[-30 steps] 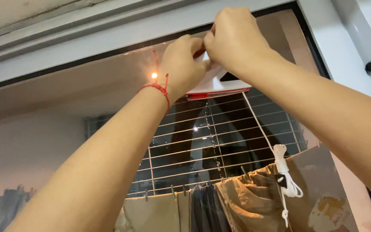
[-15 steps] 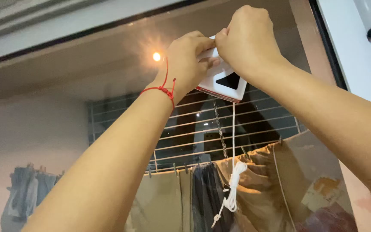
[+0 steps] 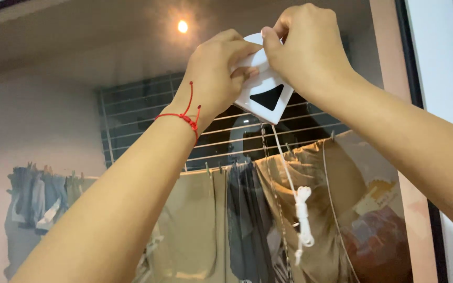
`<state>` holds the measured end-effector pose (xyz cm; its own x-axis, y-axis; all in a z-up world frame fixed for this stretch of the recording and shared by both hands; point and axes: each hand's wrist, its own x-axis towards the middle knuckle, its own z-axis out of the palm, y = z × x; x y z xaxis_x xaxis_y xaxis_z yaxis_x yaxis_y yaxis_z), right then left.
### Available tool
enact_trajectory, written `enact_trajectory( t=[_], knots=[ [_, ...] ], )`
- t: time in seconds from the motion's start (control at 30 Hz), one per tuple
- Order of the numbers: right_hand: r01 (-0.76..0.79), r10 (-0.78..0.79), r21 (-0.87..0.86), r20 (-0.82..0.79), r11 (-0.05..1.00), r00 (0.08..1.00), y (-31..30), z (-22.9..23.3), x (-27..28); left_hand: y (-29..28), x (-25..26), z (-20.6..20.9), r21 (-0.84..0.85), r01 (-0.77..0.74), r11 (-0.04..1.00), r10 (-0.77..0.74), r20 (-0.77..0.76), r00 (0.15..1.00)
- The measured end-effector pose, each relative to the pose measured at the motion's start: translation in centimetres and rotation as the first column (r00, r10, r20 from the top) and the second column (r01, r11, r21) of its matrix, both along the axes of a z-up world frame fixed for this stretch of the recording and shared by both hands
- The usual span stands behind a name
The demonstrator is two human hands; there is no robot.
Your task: The person uses a handheld magnetic window cleaner to wipe the exterior surface of a sliding glass door. They repeatedly move the tool up and down along the glass, covering different sections of the window.
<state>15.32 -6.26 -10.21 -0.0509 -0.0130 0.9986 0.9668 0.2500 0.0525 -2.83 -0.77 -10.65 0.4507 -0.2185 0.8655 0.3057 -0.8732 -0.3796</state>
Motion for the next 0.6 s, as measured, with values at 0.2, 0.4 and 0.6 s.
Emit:
enact_trajectory(
  t=[0.2, 0.4, 0.6],
  knots=[
    [0.080, -0.090, 0.073, 0.143, 0.994, 0.986, -0.8, -3.0, 0.4, -0.1, -0.8, -2.3, 0.155, -0.039, 0.987, 0.044, -0.029, 0.999],
    [-0.060, 0.065, -0.039, 0.159, 0.997, 0.985, -1.4, -5.7, 0.3, -0.3, -0.5, -4.4, 0.082, -0.052, 0.995, 0.051, 0.015, 0.999],
    [0.028, -0.030, 0.012, 0.346, 1.000, 0.938, -1.1, -7.5, 2.0, 0.2, 0.0, -5.7, 0.123, -0.012, 0.992, 0.009, 0.031, 0.999]
  ],
)
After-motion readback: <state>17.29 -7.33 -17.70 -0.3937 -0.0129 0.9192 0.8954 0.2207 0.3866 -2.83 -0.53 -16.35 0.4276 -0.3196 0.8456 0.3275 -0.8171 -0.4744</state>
